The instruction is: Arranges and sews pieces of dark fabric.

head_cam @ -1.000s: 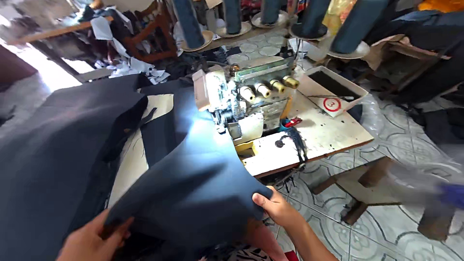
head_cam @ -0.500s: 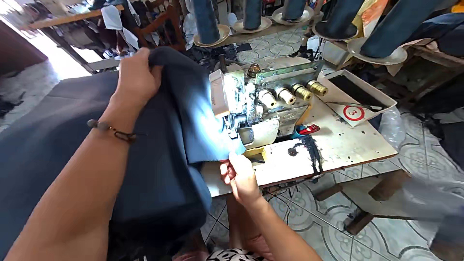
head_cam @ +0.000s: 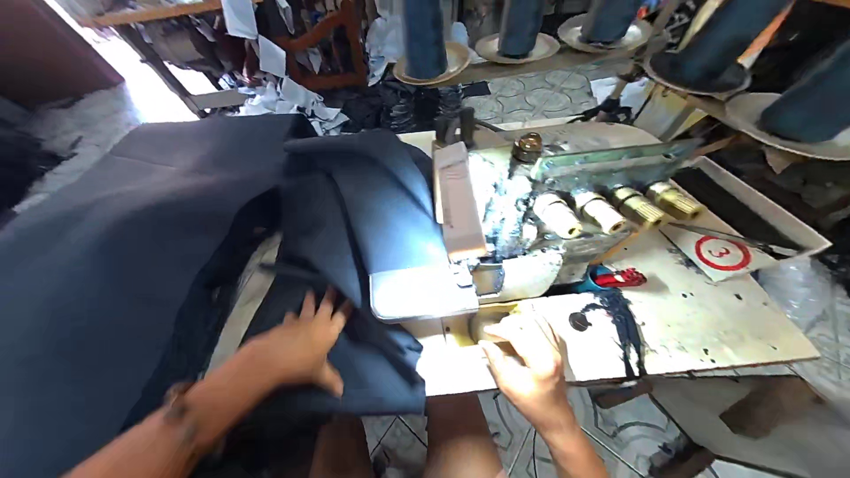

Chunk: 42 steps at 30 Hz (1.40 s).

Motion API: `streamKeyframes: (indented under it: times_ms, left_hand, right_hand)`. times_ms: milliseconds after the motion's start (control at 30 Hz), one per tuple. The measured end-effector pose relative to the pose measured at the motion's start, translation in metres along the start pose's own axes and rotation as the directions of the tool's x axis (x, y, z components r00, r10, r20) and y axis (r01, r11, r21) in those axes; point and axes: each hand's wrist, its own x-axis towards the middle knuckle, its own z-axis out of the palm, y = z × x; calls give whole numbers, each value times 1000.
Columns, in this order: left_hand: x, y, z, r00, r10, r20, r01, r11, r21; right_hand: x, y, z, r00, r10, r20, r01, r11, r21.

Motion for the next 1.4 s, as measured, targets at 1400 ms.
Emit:
streamKeyframes:
  times_ms: [1400]
  left_hand:
    - [-104,-152,62,474,-241,-847,71,969,-236]
  right_hand:
    - [-44,-59,-35,987,97,132,-126,963,237]
